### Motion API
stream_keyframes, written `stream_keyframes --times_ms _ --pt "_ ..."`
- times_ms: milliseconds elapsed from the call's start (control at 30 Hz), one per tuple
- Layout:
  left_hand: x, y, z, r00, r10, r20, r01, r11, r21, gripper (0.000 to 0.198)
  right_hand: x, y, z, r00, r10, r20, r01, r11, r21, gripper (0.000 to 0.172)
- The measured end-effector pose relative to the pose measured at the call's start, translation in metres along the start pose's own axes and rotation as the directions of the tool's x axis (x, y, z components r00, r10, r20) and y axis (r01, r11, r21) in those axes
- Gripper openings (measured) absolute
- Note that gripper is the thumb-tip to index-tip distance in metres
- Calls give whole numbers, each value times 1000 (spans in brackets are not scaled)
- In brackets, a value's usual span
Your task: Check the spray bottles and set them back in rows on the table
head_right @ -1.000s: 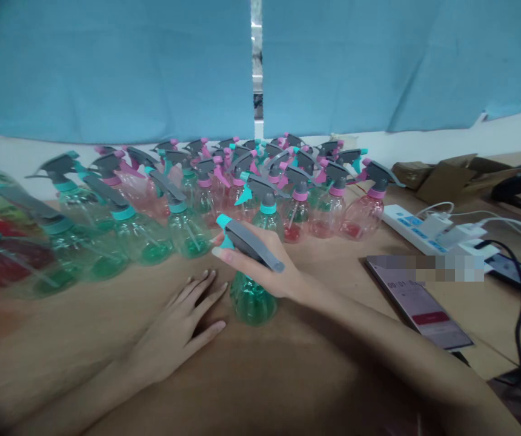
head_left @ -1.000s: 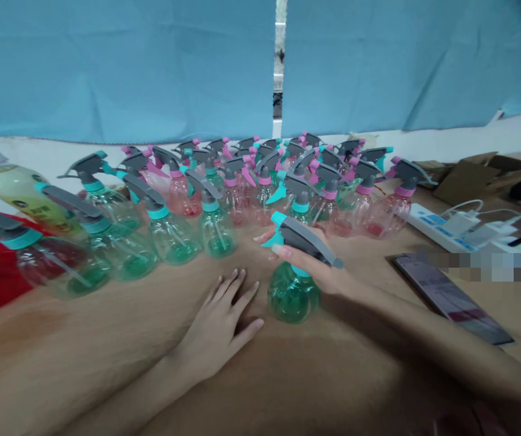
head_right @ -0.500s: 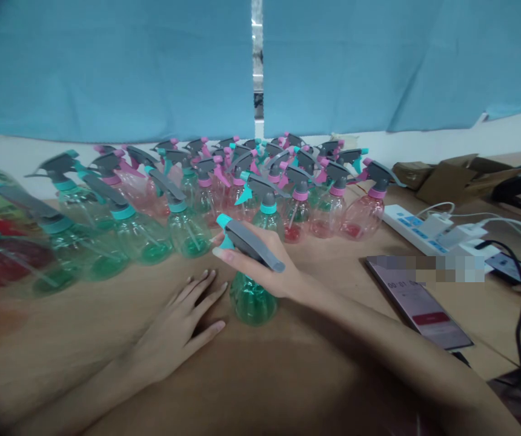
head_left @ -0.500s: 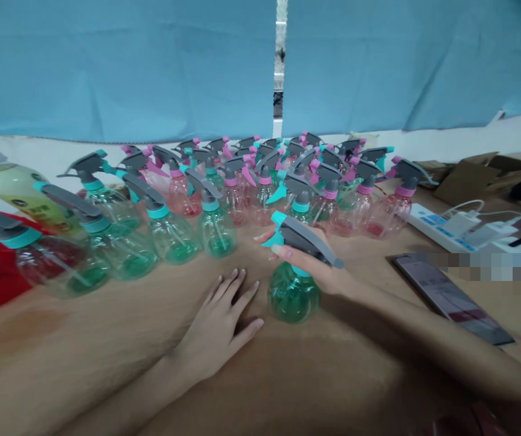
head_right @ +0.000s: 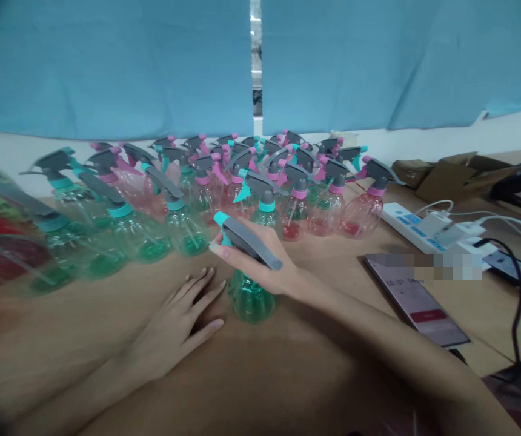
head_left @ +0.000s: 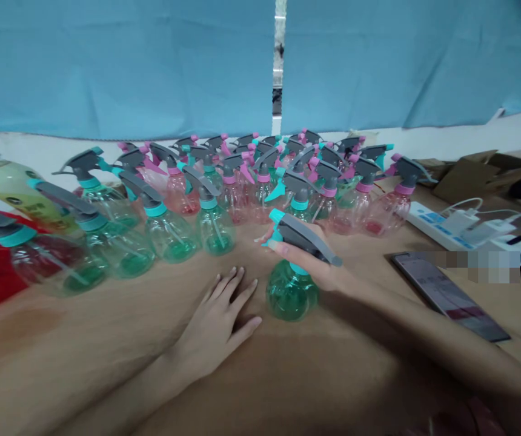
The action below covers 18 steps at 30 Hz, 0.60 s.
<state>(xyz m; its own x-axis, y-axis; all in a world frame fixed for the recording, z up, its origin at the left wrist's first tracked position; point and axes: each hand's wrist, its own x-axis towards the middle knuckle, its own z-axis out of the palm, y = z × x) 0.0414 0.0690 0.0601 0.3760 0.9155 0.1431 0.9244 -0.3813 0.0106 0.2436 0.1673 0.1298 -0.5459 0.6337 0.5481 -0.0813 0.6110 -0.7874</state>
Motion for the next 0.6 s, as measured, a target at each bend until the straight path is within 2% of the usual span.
stream_keyframes --times_ms 167,367,600 --pt "-1 -1 2 1000 6 -16 -6 1000 -2 61 0 5 -1 1000 0 0 0 999 -51 21" --pt "-1 -1 0 1000 -1 -4 1 1000 17 62 -1 5 -1 999 15 33 -15 1000 10 20" --pt "-1 0 1 1000 6 -4 -6 1000 2 62 -3 -1 2 998 69 -13 -69 998 1 22"
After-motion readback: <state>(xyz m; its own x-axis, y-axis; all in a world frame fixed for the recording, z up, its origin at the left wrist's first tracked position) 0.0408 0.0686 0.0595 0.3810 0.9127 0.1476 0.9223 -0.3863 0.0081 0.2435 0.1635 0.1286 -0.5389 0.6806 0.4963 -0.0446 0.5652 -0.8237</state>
